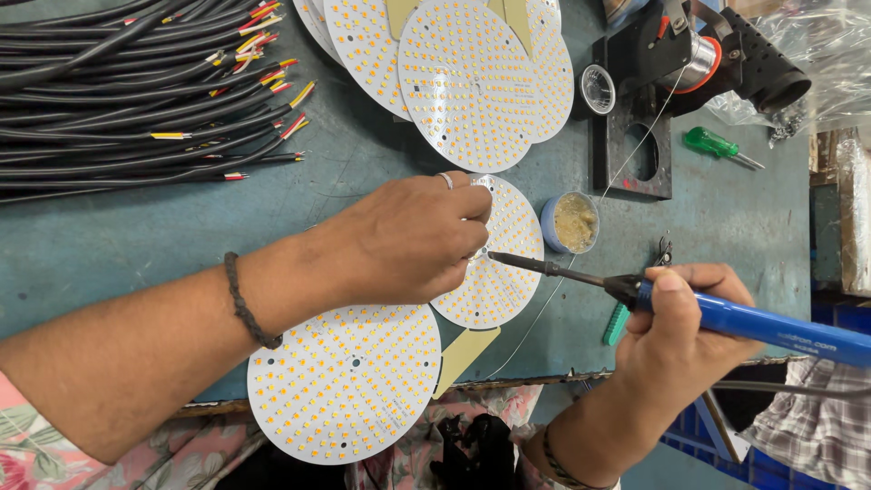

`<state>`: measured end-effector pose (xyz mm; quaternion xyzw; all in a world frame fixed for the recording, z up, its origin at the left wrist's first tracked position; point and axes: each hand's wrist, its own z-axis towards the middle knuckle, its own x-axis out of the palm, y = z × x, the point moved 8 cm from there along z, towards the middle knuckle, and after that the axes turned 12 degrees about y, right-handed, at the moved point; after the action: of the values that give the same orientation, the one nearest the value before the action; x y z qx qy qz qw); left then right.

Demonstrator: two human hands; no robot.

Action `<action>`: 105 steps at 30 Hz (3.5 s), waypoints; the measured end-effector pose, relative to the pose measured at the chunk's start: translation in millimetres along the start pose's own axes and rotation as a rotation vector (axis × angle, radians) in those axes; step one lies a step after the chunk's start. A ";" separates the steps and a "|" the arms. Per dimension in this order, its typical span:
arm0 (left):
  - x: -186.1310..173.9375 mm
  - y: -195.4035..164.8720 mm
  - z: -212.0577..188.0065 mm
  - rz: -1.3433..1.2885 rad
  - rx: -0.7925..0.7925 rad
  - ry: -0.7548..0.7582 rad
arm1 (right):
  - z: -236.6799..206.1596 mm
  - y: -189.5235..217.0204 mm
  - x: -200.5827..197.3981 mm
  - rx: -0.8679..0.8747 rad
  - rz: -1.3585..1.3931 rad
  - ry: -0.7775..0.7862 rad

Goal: The person solders wire leads onto round LED light boards with a soldering iron at a workbench, working through a batch of boards one at a time. They then peel yellow adhesive backing pieces off the finished boards and stack the completed boards on the bench.

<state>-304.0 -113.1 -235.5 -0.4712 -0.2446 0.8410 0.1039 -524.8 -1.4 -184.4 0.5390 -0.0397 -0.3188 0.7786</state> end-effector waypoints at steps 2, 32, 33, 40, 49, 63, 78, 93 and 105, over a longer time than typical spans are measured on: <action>-0.7 -1.5 0.7 -0.006 0.014 -0.011 | 1.2 -1.4 2.7 -0.003 -0.009 0.055; 6.9 0.0 2.3 -0.031 -0.001 -0.024 | 3.7 -4.2 2.3 -0.025 -0.044 0.107; 2.1 -1.0 3.7 -0.025 0.003 -0.037 | 4.3 -4.1 4.0 -0.028 -0.045 0.115; -68.5 -24.7 -1.8 0.194 -0.034 -0.172 | 10.4 -0.6 5.2 -0.030 0.062 0.041; -85.0 -83.7 -100.5 -0.206 -0.383 -0.454 | 4.6 9.4 -9.1 -0.020 -0.023 -0.003; -13.8 -66.1 -166.0 -0.383 -0.673 -0.487 | 32.6 -12.4 27.8 0.033 -0.027 0.093; -8.5 -63.0 -171.0 -0.441 -0.710 -0.532 | 37.0 -7.3 19.8 0.018 -0.040 0.087; -26.5 -81.1 -142.1 -0.051 -0.469 -0.549 | 45.6 -15.9 25.4 0.078 -0.042 0.079; -24.5 -77.6 -144.4 -0.067 -0.483 -0.561 | 51.1 -29.3 16.9 0.090 0.192 0.098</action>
<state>-173.4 -11.1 -240.8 -0.2250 -0.4703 0.8517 -0.0536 -545.4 -58.5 -193.4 0.5823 -0.0673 -0.2139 0.7814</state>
